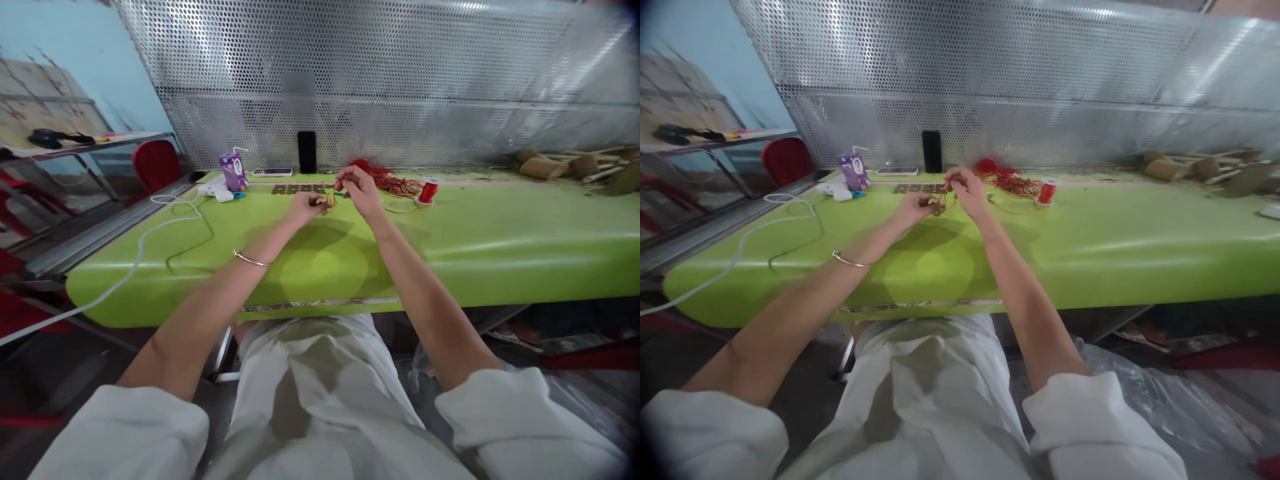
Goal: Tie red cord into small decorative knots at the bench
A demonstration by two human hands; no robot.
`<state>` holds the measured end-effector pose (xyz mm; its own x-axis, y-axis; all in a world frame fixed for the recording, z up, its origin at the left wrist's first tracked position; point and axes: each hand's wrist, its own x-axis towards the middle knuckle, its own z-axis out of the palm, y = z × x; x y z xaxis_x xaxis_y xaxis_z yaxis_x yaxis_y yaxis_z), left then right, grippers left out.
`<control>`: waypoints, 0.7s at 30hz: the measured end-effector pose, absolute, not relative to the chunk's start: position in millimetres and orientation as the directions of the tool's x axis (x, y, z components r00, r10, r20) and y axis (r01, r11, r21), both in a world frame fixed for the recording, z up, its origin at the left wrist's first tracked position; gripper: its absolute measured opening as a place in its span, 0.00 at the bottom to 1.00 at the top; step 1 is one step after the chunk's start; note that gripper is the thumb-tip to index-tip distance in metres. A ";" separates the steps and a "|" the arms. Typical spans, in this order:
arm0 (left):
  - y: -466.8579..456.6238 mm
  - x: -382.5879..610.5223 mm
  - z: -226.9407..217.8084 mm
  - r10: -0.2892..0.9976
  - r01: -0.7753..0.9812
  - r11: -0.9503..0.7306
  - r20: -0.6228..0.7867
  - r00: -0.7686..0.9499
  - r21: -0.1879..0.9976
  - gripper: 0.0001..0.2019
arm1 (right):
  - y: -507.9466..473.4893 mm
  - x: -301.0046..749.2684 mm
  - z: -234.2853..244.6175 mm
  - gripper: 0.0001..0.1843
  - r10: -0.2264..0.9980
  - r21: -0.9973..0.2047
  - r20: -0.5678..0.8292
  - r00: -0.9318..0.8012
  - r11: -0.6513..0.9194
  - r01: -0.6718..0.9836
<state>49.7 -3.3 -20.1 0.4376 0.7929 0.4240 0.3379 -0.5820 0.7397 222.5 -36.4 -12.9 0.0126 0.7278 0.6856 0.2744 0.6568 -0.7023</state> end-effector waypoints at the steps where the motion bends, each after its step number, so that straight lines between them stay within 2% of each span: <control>1: -4.7 49.9 -19.7 0.789 0.344 -0.581 0.405 0.462 0.738 0.07 | -36.4 221.8 -13.2 0.04 0.712 -0.685 0.702 -0.012 0.679 0.265; 6: -7.4 49.5 -18.2 0.736 0.353 -0.634 0.397 0.549 0.688 0.08 | -29.1 220.7 -18.7 0.03 0.680 -0.641 0.723 -0.124 0.727 0.248; 10: -4.0 50.3 -20.0 0.758 0.316 -0.609 0.417 0.502 0.727 0.03 | -23.7 224.5 -19.0 0.04 0.727 -0.710 0.685 -0.037 0.679 0.187; 15: -8.6 52.9 -18.8 0.852 0.174 -0.433 0.338 0.400 0.885 0.04 | -32.6 223.0 -7.6 0.07 0.833 -0.844 0.531 0.154 0.536 0.012; 18: -11.9 52.9 -17.6 0.873 0.128 -0.370 0.297 0.387 0.920 0.02 | -41.7 218.1 -2.7 0.06 0.882 -0.887 0.443 0.160 0.457 -0.062; 21: -10.2 51.0 -18.4 0.874 0.121 -0.393 0.330 0.357 0.911 0.03 | -48.1 214.2 -2.1 0.05 0.922 -0.920 0.368 0.123 0.380 -0.096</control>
<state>51.0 -10.2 -18.4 0.3567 0.8740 0.3300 0.1207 -0.3934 0.9114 214.2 -48.1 -2.1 0.1225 0.9217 0.3679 -0.0958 0.3800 -0.9200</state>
